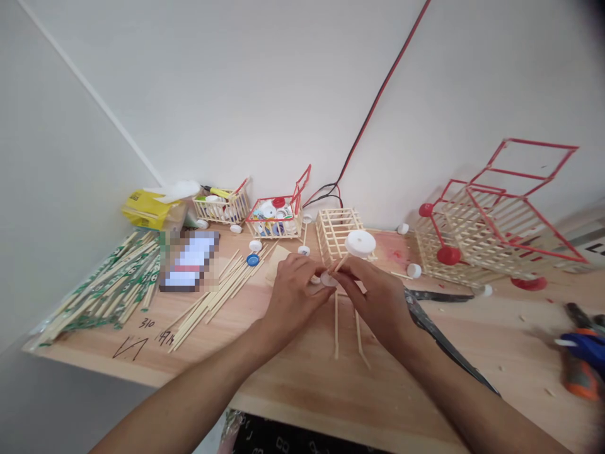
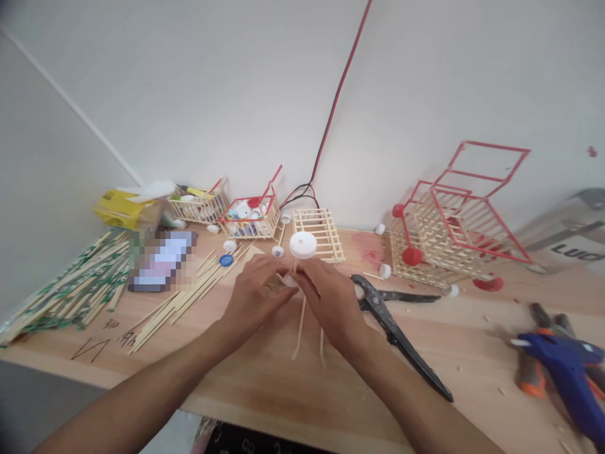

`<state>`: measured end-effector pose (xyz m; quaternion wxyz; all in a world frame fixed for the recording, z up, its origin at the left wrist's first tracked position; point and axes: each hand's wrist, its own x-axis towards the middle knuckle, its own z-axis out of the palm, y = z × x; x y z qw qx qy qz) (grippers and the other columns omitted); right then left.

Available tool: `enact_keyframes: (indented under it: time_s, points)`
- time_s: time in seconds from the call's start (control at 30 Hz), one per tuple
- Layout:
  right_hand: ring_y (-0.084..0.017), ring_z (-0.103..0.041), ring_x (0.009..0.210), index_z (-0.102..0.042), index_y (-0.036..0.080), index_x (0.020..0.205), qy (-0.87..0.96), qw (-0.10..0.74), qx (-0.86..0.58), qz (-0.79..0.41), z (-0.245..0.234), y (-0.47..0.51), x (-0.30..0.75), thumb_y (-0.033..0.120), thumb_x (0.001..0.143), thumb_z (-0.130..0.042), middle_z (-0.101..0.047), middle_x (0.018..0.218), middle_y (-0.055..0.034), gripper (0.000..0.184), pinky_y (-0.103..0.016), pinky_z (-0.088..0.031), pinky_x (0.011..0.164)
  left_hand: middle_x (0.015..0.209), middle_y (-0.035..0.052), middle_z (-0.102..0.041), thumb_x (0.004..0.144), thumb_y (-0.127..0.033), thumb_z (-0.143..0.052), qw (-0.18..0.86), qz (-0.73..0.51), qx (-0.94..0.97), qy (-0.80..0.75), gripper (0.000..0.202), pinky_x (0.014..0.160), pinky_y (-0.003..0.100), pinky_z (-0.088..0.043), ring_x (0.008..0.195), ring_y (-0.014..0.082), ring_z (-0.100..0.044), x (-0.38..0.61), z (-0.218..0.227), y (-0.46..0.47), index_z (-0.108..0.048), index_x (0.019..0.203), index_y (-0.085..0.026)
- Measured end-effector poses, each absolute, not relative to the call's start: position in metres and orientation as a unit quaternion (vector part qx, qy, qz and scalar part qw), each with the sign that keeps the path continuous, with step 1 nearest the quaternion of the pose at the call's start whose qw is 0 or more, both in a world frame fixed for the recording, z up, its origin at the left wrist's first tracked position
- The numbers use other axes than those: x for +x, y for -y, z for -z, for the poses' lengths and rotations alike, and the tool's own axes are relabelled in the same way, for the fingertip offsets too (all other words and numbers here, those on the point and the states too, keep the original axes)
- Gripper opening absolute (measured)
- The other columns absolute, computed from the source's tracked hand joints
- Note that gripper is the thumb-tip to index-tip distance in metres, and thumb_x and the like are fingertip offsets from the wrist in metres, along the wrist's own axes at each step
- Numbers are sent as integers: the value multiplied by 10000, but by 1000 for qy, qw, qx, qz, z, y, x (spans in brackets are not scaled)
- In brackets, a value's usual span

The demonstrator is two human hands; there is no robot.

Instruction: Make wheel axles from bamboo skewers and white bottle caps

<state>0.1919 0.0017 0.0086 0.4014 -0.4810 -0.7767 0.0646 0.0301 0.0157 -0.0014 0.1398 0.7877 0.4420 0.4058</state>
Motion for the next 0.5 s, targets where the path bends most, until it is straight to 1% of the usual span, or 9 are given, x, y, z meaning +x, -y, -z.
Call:
enact_keyframes:
  time_s: [0.33,0.5]
  points:
    - [-148,-625,718,-609,201,835,775,400,-486,-59,-10,0,191,222,892,-526,-677,798,-23,102,-238,-439,642,922,37,-679,757,-280,-716,146,-403,786,-445,169,864,390,-425,954,228,-551,30,-1,-14,-647,887,-196]
    - [-140,-625,713,-606,200,828,777,404,-480,-46,-9,-1,192,209,886,-537,-671,776,-10,90,-229,-436,641,917,38,-682,750,-269,-723,143,-405,787,-443,179,867,387,-428,954,229,-557,30,0,-14,-653,896,-191]
